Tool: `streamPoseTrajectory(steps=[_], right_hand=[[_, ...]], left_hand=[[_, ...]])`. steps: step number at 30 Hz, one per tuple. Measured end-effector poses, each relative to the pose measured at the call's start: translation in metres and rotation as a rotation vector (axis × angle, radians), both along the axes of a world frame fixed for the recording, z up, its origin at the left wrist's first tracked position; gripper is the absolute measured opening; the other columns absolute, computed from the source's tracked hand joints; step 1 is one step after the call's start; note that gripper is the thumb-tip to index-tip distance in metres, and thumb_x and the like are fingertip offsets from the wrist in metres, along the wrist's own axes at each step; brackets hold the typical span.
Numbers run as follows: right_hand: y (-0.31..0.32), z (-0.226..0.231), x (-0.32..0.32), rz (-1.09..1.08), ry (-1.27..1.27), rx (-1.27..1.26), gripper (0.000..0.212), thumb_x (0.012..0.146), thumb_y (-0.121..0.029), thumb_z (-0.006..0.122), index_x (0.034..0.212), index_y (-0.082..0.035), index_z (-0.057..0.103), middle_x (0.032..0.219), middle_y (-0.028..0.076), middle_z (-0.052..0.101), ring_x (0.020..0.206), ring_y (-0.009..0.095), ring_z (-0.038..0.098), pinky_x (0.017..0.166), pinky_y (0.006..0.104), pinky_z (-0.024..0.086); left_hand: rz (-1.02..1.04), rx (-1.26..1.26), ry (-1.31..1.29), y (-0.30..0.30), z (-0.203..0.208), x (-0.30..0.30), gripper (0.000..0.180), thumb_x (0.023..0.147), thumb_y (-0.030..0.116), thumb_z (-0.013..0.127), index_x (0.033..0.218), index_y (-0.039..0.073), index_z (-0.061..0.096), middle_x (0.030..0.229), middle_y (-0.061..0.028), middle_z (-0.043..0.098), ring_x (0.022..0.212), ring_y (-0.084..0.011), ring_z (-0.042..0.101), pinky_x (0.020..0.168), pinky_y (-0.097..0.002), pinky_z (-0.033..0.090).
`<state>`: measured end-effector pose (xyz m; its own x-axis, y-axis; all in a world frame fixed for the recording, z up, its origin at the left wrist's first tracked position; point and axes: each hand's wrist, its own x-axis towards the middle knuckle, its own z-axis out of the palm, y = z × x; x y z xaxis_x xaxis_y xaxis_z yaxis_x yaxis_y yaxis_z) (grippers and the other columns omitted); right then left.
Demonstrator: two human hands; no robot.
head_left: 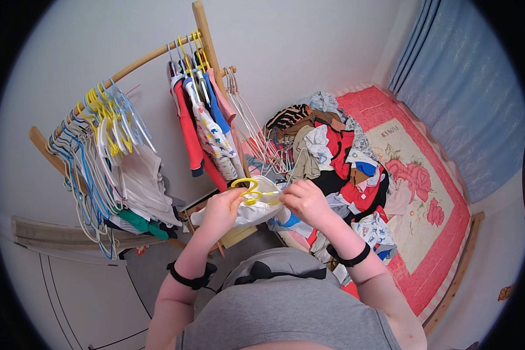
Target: The person repeatedly picks up small garments from a pile on a bed, places each onto a plastic hanger, and hangs the hanger on a wooden clothes rack. The process continues with various shirts and tops until the end of the clip.
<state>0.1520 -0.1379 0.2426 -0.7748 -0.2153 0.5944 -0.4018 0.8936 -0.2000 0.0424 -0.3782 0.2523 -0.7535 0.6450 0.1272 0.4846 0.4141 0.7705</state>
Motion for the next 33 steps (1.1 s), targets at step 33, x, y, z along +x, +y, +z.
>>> streamPoseTrajectory(steps=[33], right_hand=[[0.014,0.025,-0.014,0.056,-0.865,-0.937,0.03,0.083,-0.03,0.077,0.089,-0.002,0.066,0.077,0.0,0.064,0.071,0.009,0.055,0.065,0.0277,0.045]], left_hand=[[-0.053,0.106,0.641,-0.046,0.008,-0.034,0.042,0.085,0.022,0.073,0.123,0.006,0.065,0.112,-0.0107,0.068,0.094,-0.0233,0.066,0.078,-0.0301,0.052]])
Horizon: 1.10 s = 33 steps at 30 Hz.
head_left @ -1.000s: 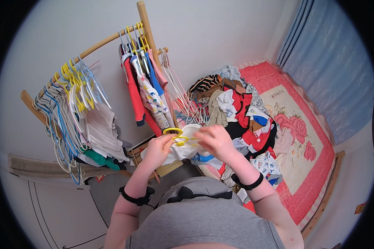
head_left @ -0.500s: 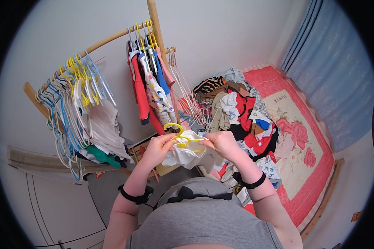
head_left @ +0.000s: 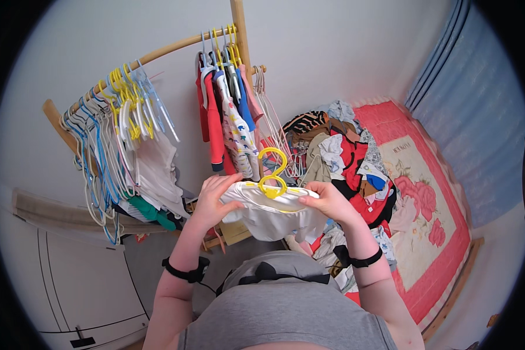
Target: The person repeatedly picks up small garments from a pile on a bed, places each onto a plastic hanger, and hangs the hanger on a wooden clothes rack. The process continues with various shirts and tops until the end of the clip.
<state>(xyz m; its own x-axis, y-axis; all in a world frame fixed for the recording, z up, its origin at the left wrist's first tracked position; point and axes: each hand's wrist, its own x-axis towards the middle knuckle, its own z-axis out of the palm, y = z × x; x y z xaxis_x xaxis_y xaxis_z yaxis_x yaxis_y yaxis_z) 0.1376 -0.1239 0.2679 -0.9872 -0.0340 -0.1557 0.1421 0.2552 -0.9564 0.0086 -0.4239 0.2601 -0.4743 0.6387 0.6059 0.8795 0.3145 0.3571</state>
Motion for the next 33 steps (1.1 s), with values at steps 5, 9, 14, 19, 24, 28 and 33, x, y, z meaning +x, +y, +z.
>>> streamPoseTrajectory(steps=[5,9,14,19,24,28,33], right_hand=[[-0.003,0.018,0.003,0.068,0.008,-0.332,0.042,0.083,-0.013,0.076,0.121,0.0,0.062,0.106,0.0,0.067,0.097,0.008,0.062,0.088,0.0229,0.048],[-0.005,0.024,0.006,0.083,0.032,-0.254,0.04,0.089,-0.015,0.072,0.124,0.001,0.062,0.105,0.002,0.068,0.095,0.01,0.062,0.086,0.0252,0.048],[-0.008,0.023,0.004,0.089,0.137,0.149,0.038,0.094,-0.021,0.067,0.123,0.002,0.063,0.105,0.005,0.069,0.093,0.011,0.062,0.083,0.028,0.05],[-0.02,0.029,0.008,0.096,0.172,0.204,0.041,0.089,-0.016,0.071,0.124,0.003,0.062,0.105,0.007,0.069,0.094,0.012,0.062,0.083,0.0286,0.051],[-0.02,0.034,0.011,0.274,0.072,-0.104,0.046,0.086,-0.01,0.072,0.129,0.001,0.059,0.115,0.007,0.066,0.104,0.011,0.06,0.092,0.0275,0.048],[-0.025,0.034,0.011,0.216,0.029,-0.51,0.046,0.087,-0.008,0.07,0.13,0.0,0.057,0.119,0.007,0.066,0.108,0.014,0.061,0.096,0.0288,0.046],[-0.045,0.047,0.005,0.156,-0.004,-0.669,0.036,0.086,-0.011,0.071,0.12,-0.005,0.059,0.117,0.006,0.065,0.109,0.016,0.061,0.095,0.0325,0.049]], left_hand=[[-0.01,0.103,-0.419,-0.021,-0.019,-0.005,0.036,0.087,0.005,0.066,0.123,0.003,0.064,0.111,-0.0126,0.067,0.096,-0.0246,0.065,0.082,-0.0295,0.05],[-0.032,0.123,-0.462,-0.028,-0.019,-0.006,0.029,0.091,0.002,0.061,0.12,0.004,0.066,0.097,-0.0125,0.069,0.085,-0.0251,0.066,0.077,-0.0308,0.051],[0.097,0.14,-0.605,-0.028,-0.012,-0.001,0.014,0.096,0.01,0.057,0.101,-0.001,0.065,0.082,-0.015,0.065,0.07,-0.0191,0.059,0.067,-0.0293,0.047],[0.067,0.038,-0.759,-0.028,-0.008,-0.006,0.025,0.1,0.02,0.054,0.09,-0.002,0.058,0.071,-0.0093,0.054,0.066,-0.0133,0.047,0.065,-0.03,0.044],[-0.1,-0.088,-1.098,-0.046,-0.024,-0.026,0.038,0.103,0.031,0.05,0.092,-0.003,0.063,0.078,-0.0043,0.063,0.073,-0.01,0.053,0.072,-0.0282,0.047],[-0.049,-0.006,-1.239,-0.06,-0.031,-0.037,0.055,0.105,0.044,0.041,0.104,-0.005,0.066,0.091,-0.0085,0.07,0.082,-0.0129,0.063,0.079,-0.0276,0.05],[0.153,0.523,-1.334,-0.068,-0.038,-0.052,0.062,0.107,0.047,0.03,0.119,-0.005,0.059,0.107,-0.0163,0.07,0.094,-0.0187,0.066,0.085,-0.0333,0.053]])
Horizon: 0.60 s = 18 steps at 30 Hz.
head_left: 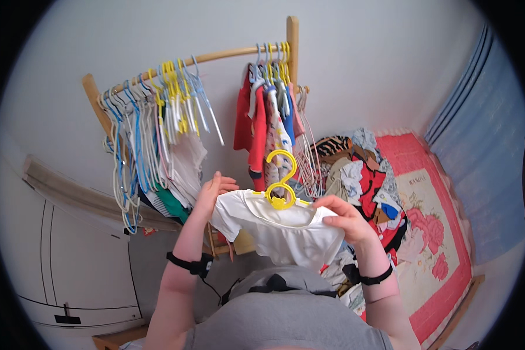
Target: The person repeatedly picks up small garments from a pile on a bed, places each onto a plastic hanger, and hangs the hanger on a wooden clothes rack. The process continues with various shirts and tops until the end of the clip.
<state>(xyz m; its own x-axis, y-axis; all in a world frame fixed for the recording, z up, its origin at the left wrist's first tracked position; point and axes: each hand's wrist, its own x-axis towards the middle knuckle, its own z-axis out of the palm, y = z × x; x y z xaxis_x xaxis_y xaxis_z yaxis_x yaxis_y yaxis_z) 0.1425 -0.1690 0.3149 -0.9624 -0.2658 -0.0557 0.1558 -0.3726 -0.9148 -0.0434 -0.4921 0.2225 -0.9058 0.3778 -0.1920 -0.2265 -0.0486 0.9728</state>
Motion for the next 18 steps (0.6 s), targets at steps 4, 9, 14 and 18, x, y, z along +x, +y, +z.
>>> streamPoseTrajectory(steps=[4,9,14,18], right_hand=[[-0.026,0.014,-0.01,0.067,0.039,0.135,0.022,0.09,-0.007,0.061,0.111,-0.004,0.063,0.111,0.002,0.062,0.106,0.011,0.057,0.095,0.0272,0.044],[-0.073,0.016,-0.038,-0.038,0.277,0.39,0.015,0.096,-0.015,0.058,0.105,-0.003,0.062,0.104,0.001,0.061,0.103,0.009,0.053,0.094,0.0257,0.041],[-0.093,0.033,-0.087,-0.234,0.419,0.452,0.019,0.099,-0.02,0.056,0.101,-0.001,0.061,0.099,0.003,0.06,0.099,0.01,0.054,0.091,0.0256,0.041],[-0.103,0.056,-0.139,-0.34,0.565,0.457,0.021,0.099,-0.021,0.056,0.099,0.0,0.06,0.097,0.003,0.06,0.097,0.009,0.053,0.089,0.0251,0.041]], left_hand=[[0.353,-0.01,0.2,-0.015,-0.027,-0.005,0.054,0.107,0.04,0.033,0.122,-0.004,0.059,0.116,-0.0147,0.067,0.113,-0.0186,0.059,0.097,-0.0325,0.045],[0.432,-0.202,0.501,-0.011,-0.036,0.003,0.039,0.105,0.029,0.044,0.128,0.0,0.058,0.125,-0.0143,0.062,0.115,-0.0234,0.058,0.102,-0.0333,0.041],[0.322,-0.258,0.606,0.002,-0.028,0.018,0.038,0.104,0.029,0.048,0.13,0.003,0.057,0.12,-0.0137,0.062,0.111,-0.021,0.059,0.096,-0.0313,0.044],[0.218,-0.261,0.59,0.004,-0.027,0.022,0.037,0.102,0.027,0.052,0.131,0.003,0.056,0.117,-0.013,0.062,0.106,-0.0211,0.061,0.09,-0.0308,0.048]])
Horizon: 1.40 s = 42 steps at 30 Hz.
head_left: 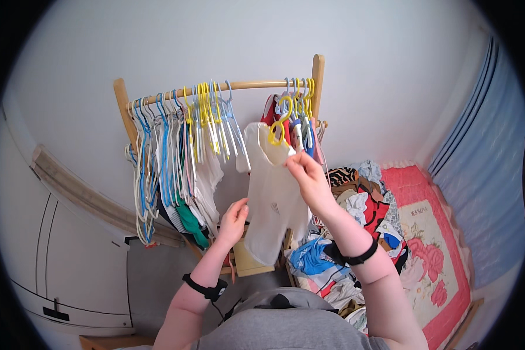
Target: The person repeatedly picks up small garments from a pile on a bed, places each onto a plastic hanger, and hangs the hanger on a wooden clothes rack. The process continues with various shirts and tops until the end of the clip.
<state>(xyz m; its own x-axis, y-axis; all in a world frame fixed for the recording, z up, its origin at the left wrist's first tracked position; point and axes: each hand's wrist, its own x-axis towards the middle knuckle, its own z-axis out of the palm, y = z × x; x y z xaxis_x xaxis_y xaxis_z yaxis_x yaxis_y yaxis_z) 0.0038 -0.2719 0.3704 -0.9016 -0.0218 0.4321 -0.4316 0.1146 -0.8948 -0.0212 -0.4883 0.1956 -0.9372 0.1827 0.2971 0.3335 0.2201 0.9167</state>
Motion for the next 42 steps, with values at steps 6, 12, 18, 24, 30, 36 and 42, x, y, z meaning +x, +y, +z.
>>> streamPoseTrajectory(steps=[6,12,18,24,30,36,42], right_hand=[[-0.013,0.027,-0.077,-0.167,0.108,0.157,0.016,0.094,-0.016,0.057,0.103,-0.003,0.061,0.091,0.0,0.057,0.09,0.009,0.052,0.083,0.0232,0.041],[-0.028,0.03,-0.116,-0.313,0.114,0.419,0.033,0.084,-0.011,0.055,0.115,0.0,0.062,0.113,0.019,0.06,0.106,0.028,0.058,0.095,0.0339,0.044],[-0.03,0.019,-0.109,-0.411,0.095,0.588,0.045,0.082,-0.015,0.063,0.124,0.0,0.058,0.126,0.026,0.053,0.117,0.039,0.053,0.102,0.0404,0.043],[-0.06,0.011,-0.073,-0.555,0.641,0.824,0.053,0.08,-0.013,0.071,0.128,0.0,0.053,0.137,0.027,0.044,0.124,0.042,0.048,0.105,0.0447,0.041],[-0.092,-0.024,-0.1,-0.302,0.175,0.475,0.062,0.085,-0.01,0.059,0.143,0.0,0.039,0.129,0.02,0.055,0.12,0.034,0.055,0.101,0.0396,0.045],[-0.093,-0.025,-0.12,-0.03,-0.257,-0.113,0.07,0.085,-0.015,0.059,0.148,0.0,0.032,0.123,0.016,0.06,0.114,0.026,0.058,0.098,0.0348,0.044],[-0.098,-0.017,-0.133,-0.026,-0.337,-0.08,0.072,0.087,-0.024,0.063,0.147,0.002,0.033,0.124,0.014,0.06,0.113,0.023,0.056,0.1,0.0346,0.04]], left_hand=[[-0.108,0.015,-0.09,0.005,0.001,-0.003,0.036,0.099,0.023,0.057,0.129,0.002,0.057,0.123,-0.013,0.059,0.111,-0.025,0.061,0.088,-0.0331,0.05],[-0.12,-0.017,-0.038,0.002,-0.003,-0.008,0.036,0.097,0.022,0.059,0.129,0.003,0.057,0.124,-0.0123,0.059,0.111,-0.0241,0.061,0.088,-0.0333,0.05],[-0.088,-0.029,-0.038,-0.011,-0.006,-0.01,0.036,0.097,0.022,0.059,0.128,0.004,0.058,0.125,-0.012,0.058,0.11,-0.0235,0.062,0.088,-0.0334,0.05],[-0.088,-0.074,-0.082,-0.011,0.0,-0.006,0.037,0.096,0.021,0.059,0.129,0.002,0.057,0.125,-0.0134,0.058,0.11,-0.0243,0.062,0.09,-0.0343,0.05],[-0.123,-0.078,-0.073,-0.006,-0.002,-0.005,0.039,0.096,0.019,0.058,0.13,0.001,0.055,0.125,-0.0145,0.057,0.109,-0.0247,0.062,0.09,-0.0345,0.05],[-0.158,-0.044,-0.109,-0.005,-0.003,0.0,0.038,0.097,0.017,0.058,0.131,0.0,0.054,0.125,-0.0142,0.056,0.108,-0.0245,0.063,0.091,-0.0342,0.05],[-0.221,-0.071,-0.177,0.002,0.007,0.006,0.04,0.099,0.017,0.056,0.137,0.003,0.051,0.131,-0.0112,0.054,0.113,-0.0204,0.06,0.097,-0.0328,0.046]])
